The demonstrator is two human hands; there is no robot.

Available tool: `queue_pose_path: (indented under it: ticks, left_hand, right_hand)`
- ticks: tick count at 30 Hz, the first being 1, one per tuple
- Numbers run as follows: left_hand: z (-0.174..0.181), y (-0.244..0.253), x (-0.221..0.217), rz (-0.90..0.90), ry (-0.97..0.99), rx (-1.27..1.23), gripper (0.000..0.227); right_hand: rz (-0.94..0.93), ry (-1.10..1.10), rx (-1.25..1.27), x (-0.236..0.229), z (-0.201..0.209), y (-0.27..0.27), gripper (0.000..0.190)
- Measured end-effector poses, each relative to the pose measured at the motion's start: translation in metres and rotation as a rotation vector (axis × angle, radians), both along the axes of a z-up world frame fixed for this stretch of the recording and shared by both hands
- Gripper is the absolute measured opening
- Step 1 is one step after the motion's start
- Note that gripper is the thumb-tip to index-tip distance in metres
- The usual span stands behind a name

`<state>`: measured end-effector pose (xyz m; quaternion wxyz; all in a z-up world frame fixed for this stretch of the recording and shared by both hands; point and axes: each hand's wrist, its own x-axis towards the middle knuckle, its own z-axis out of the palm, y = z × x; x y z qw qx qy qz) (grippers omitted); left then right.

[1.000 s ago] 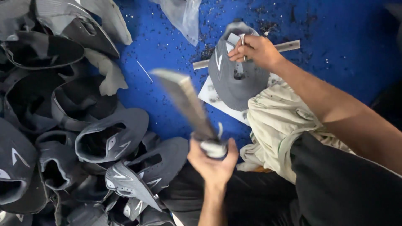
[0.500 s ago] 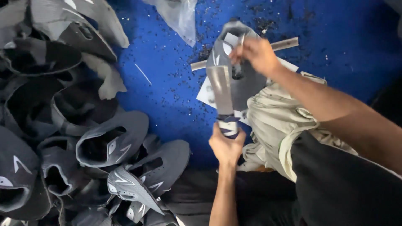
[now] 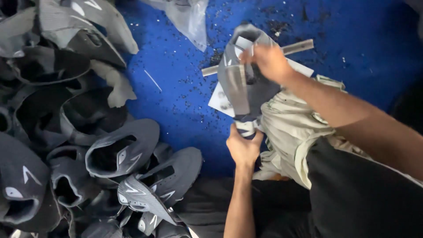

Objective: Punching holes in shoe upper components using a mallet and a punch tool.

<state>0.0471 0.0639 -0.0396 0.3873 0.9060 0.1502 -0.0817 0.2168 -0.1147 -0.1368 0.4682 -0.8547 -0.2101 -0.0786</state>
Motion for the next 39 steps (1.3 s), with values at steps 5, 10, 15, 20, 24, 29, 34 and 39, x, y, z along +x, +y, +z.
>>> queue_pose_path:
  ticks: [5, 10, 15, 20, 24, 29, 34, 39]
  left_hand:
    - [0.099, 0.006, 0.012, 0.136, -0.229, -0.331, 0.036]
    - [0.143, 0.003, 0.034, -0.013, -0.72, -0.436, 0.034]
    - [0.004, 0.0, 0.043, -0.035, -0.377, -0.269, 0.034]
    - [0.032, 0.007, -0.012, 0.097, -0.044, -0.222, 0.037]
    - [0.058, 0.028, -0.033, 0.154, -0.01, -0.183, 0.036]
    - [0.109, 0.037, -0.04, 0.23, -0.2, -0.262, 0.035]
    - [0.173, 0.037, -0.016, 0.11, -0.625, -0.583, 0.041]
    - [0.031, 0.044, -0.013, -0.047, -0.535, -0.307, 0.027]
  right_hand:
    - [-0.101, 0.692, 0.748, 0.052, -0.012, -0.01, 0.014]
    - [-0.125, 0.534, 0.549, 0.035, 0.002, 0.001, 0.01]
    - [-0.044, 0.0, 0.262, 0.028, -0.002, 0.002, 0.018]
    - [-0.157, 0.512, 1.452, 0.061, -0.062, -0.022, 0.018]
    - [-0.183, 0.623, 0.994, 0.03, 0.019, 0.003, 0.01]
    - [0.142, 0.73, 0.515, -0.002, -0.012, 0.042, 0.01]
    - [0.091, 0.716, 0.536, -0.006, -0.011, 0.048, 0.012]
    - [0.284, 0.723, 1.179, -0.02, -0.089, 0.047, 0.026]
